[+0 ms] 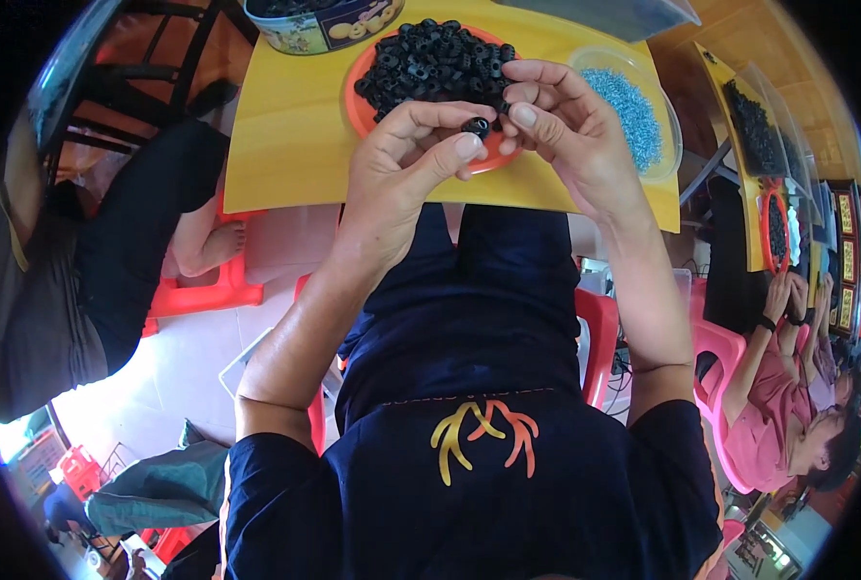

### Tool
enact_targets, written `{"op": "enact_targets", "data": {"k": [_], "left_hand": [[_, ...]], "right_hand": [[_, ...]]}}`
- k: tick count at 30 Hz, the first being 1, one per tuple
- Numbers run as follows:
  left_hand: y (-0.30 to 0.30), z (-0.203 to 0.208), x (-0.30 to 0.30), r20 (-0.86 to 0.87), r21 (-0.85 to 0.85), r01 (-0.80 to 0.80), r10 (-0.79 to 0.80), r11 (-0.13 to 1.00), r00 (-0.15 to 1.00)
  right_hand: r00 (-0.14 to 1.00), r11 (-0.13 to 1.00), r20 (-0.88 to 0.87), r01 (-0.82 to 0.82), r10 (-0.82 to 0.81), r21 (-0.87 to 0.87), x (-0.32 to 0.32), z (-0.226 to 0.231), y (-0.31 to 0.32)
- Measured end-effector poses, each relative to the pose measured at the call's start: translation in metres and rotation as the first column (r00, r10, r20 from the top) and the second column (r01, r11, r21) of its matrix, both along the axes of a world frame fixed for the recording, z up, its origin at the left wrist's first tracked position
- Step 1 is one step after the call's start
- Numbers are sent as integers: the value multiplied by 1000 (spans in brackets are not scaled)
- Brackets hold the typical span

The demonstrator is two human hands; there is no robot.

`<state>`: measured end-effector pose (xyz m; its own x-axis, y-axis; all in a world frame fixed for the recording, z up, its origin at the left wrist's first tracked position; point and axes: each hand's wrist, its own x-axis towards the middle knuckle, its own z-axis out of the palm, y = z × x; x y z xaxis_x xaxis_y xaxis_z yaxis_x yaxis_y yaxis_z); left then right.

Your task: The person assembles garment accessories by hand, inserting small blue beads into black plastic ring components.

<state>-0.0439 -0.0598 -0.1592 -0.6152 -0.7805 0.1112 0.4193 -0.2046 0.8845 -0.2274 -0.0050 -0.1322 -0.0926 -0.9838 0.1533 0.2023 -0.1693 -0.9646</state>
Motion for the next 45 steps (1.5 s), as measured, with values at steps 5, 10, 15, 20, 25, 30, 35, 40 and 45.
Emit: {"op": "enact_targets", "data": {"k": [5, 10, 15, 20, 25, 30, 35, 40, 45], "left_hand": [[5, 2, -9, -72, 14, -52, 53, 999, 996], [4, 0, -7, -19, -48, -54, 53, 997, 998], [5, 2, -6, -16, -36, -39, 39, 999, 999], [6, 0, -7, 9, -8, -69, 69, 998, 998], [6, -1, -6, 37, 20, -55, 54, 998, 998], [7, 0, -5, 18, -1, -35, 35, 999, 999], [6, 0, -1, 37, -58, 2, 1, 998, 999], [8, 3, -2, 68, -34, -16, 18, 999, 998], [10, -2, -4, -2, -26, -34, 34, 999, 999]], "right_hand": [[994, 998, -91, 61, -64, -28, 2, 2, 6], [949, 986, -272, 143, -160, -81, 10, 0, 10], [726, 940, -612, 145, -313, -310, 5, 4, 9], [905, 967, -340, 234, -255, -100, 11, 7, 14], [989, 989, 8, 147, -147, 5, 12, 6, 18], [986, 985, -21, 167, -168, -42, 23, 3, 21], [971, 976, -113, 202, -210, -75, 25, -1, 25], [948, 967, -213, 211, -237, -141, 25, -2, 27], [868, 933, -374, 233, -327, -276, 27, -1, 28]]}}
